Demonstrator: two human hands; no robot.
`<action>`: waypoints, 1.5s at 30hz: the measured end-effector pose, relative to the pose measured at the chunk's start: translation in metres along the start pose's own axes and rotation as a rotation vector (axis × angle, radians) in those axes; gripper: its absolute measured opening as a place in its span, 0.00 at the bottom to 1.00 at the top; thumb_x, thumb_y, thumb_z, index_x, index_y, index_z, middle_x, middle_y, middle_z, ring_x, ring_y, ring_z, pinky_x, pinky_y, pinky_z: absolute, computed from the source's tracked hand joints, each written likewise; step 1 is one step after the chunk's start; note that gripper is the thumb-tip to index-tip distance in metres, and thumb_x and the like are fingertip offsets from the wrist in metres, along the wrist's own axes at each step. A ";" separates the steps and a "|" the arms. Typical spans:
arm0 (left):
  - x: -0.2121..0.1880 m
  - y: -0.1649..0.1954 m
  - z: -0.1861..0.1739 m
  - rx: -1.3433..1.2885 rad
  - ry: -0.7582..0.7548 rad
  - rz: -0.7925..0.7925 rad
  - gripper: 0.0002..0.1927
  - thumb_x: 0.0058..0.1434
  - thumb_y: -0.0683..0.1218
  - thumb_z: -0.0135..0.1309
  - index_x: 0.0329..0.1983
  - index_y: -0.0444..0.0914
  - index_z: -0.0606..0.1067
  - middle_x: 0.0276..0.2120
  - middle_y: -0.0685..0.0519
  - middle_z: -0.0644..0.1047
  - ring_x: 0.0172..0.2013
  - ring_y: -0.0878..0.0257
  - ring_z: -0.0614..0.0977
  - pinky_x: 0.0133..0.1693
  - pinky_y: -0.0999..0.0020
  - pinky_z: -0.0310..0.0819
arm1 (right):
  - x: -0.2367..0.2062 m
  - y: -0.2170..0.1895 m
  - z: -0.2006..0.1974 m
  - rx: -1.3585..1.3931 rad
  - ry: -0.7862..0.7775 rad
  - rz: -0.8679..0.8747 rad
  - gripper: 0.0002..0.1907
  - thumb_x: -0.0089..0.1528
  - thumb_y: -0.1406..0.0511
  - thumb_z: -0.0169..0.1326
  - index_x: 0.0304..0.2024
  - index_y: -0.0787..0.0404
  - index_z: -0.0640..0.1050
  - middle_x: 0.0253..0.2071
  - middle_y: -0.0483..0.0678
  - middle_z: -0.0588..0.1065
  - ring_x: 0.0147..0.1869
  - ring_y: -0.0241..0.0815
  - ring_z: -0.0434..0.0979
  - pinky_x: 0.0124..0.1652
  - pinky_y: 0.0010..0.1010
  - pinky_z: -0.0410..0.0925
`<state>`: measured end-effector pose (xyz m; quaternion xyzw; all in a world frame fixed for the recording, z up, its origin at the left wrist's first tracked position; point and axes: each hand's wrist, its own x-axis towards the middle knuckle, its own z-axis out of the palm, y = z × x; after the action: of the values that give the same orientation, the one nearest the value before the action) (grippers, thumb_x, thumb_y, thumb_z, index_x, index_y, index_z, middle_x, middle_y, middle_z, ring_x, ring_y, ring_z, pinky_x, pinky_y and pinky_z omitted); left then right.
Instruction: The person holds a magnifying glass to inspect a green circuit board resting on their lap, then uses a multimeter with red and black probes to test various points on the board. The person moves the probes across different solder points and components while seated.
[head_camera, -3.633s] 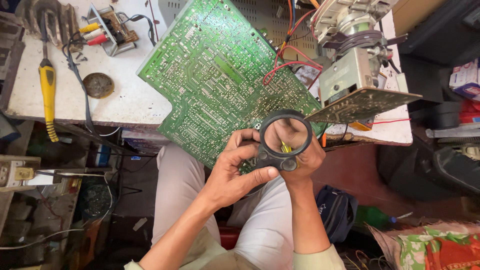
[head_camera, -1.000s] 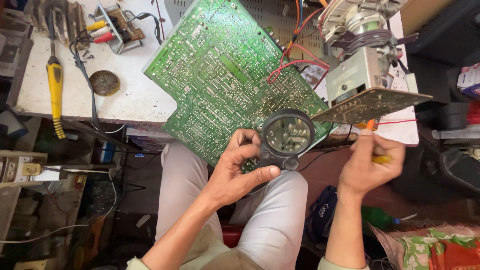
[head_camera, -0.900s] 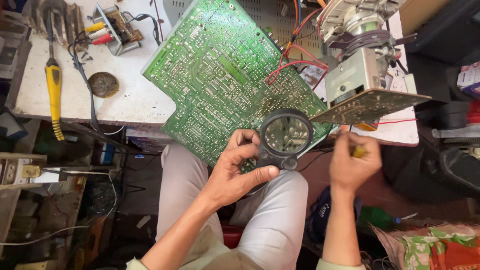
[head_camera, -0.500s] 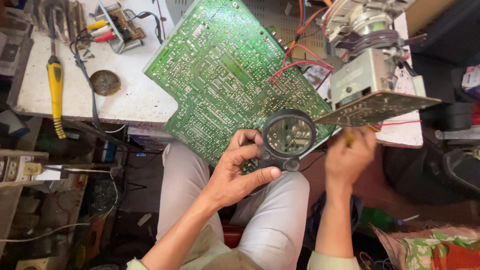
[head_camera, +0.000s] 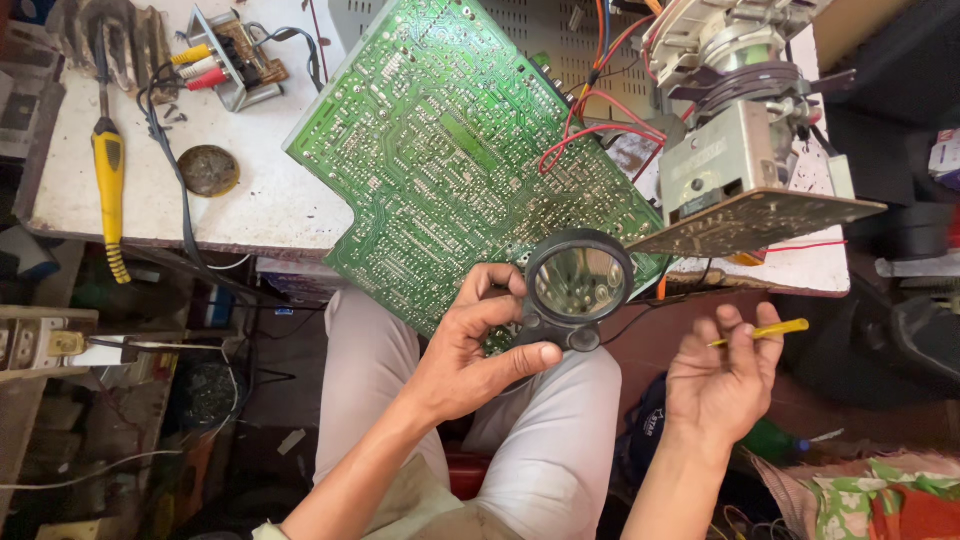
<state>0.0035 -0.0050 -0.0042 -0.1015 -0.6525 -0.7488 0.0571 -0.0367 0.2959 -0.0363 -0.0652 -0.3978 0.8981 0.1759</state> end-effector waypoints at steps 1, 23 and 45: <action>0.000 0.000 0.000 -0.001 0.000 0.002 0.18 0.55 0.51 0.71 0.41 0.35 0.80 0.52 0.51 0.68 0.58 0.58 0.70 0.63 0.63 0.63 | -0.002 -0.001 0.001 0.075 -0.066 0.044 0.12 0.76 0.72 0.47 0.62 0.60 0.71 0.48 0.56 0.75 0.41 0.42 0.70 0.36 0.24 0.69; -0.007 0.005 -0.008 0.009 -0.034 -0.004 0.19 0.55 0.50 0.70 0.44 0.36 0.81 0.54 0.50 0.70 0.60 0.56 0.71 0.63 0.61 0.65 | -0.028 0.020 0.067 -0.302 -0.338 -0.111 0.08 0.73 0.70 0.54 0.52 0.69 0.76 0.41 0.56 0.77 0.41 0.45 0.78 0.48 0.37 0.74; -0.009 0.012 -0.012 -0.025 -0.032 -0.045 0.19 0.56 0.50 0.69 0.47 0.36 0.82 0.59 0.48 0.74 0.62 0.56 0.74 0.64 0.60 0.67 | -0.043 0.047 0.126 -0.971 -0.553 -0.529 0.05 0.66 0.75 0.64 0.41 0.66 0.79 0.42 0.49 0.81 0.40 0.30 0.77 0.42 0.21 0.71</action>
<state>0.0142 -0.0188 0.0035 -0.0995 -0.6462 -0.7561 0.0285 -0.0415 0.1635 0.0133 0.1983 -0.7947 0.5241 0.2334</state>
